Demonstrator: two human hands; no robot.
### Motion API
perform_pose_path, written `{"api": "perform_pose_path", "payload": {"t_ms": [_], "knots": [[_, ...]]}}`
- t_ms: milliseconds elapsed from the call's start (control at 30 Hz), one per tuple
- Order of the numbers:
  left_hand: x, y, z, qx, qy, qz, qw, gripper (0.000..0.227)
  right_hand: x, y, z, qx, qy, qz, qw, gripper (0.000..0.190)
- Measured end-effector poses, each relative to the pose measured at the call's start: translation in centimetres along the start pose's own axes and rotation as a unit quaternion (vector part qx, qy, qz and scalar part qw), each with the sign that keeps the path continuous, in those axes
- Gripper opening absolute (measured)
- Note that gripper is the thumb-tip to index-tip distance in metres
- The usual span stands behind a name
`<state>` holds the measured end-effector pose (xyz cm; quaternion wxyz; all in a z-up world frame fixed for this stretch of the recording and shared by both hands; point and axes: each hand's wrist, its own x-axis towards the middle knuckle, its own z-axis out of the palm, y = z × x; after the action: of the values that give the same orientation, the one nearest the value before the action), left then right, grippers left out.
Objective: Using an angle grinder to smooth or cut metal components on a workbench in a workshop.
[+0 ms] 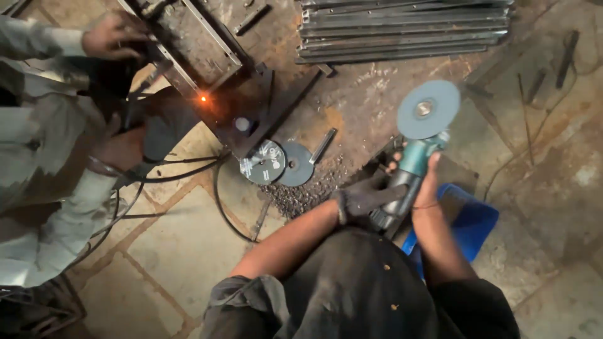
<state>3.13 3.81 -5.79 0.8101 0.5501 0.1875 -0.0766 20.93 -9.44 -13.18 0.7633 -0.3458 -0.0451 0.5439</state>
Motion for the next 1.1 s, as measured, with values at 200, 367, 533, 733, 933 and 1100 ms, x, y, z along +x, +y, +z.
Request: {"api": "perform_pose_path", "payload": {"t_ms": [200,367,533,733,933,1100], "knots": [[-0.4,-2.4,0.4,-0.126,0.077,0.016,0.989,0.061,2.7,3.8,2.4,-0.034,-0.014,0.064,0.997,0.08],[-4.6,2.4,-0.5,-0.051,0.236,-0.034,0.97,0.047,2.8,5.0,7.0,-0.165,0.044,0.132,0.976,0.07],[-4.2,2.9,-2.4,0.076,0.335,-0.115,0.932,0.059,2.9,5.9,7.3,-0.286,0.128,0.089,0.946,0.058],[-3.4,2.9,-3.6,0.147,0.347,-0.072,0.923,0.06,6.2,8.1,0.9,-0.524,0.058,-0.05,0.848,0.055],[-4.8,4.5,-5.0,0.226,0.345,-0.047,0.91,0.061,7.9,9.4,-0.5,-0.601,0.09,-0.091,0.789,0.056],[-4.4,4.0,-5.6,0.283,0.334,-0.045,0.898,0.062,6.5,9.0,3.1,-0.688,0.145,-0.062,0.708,0.064]]}}
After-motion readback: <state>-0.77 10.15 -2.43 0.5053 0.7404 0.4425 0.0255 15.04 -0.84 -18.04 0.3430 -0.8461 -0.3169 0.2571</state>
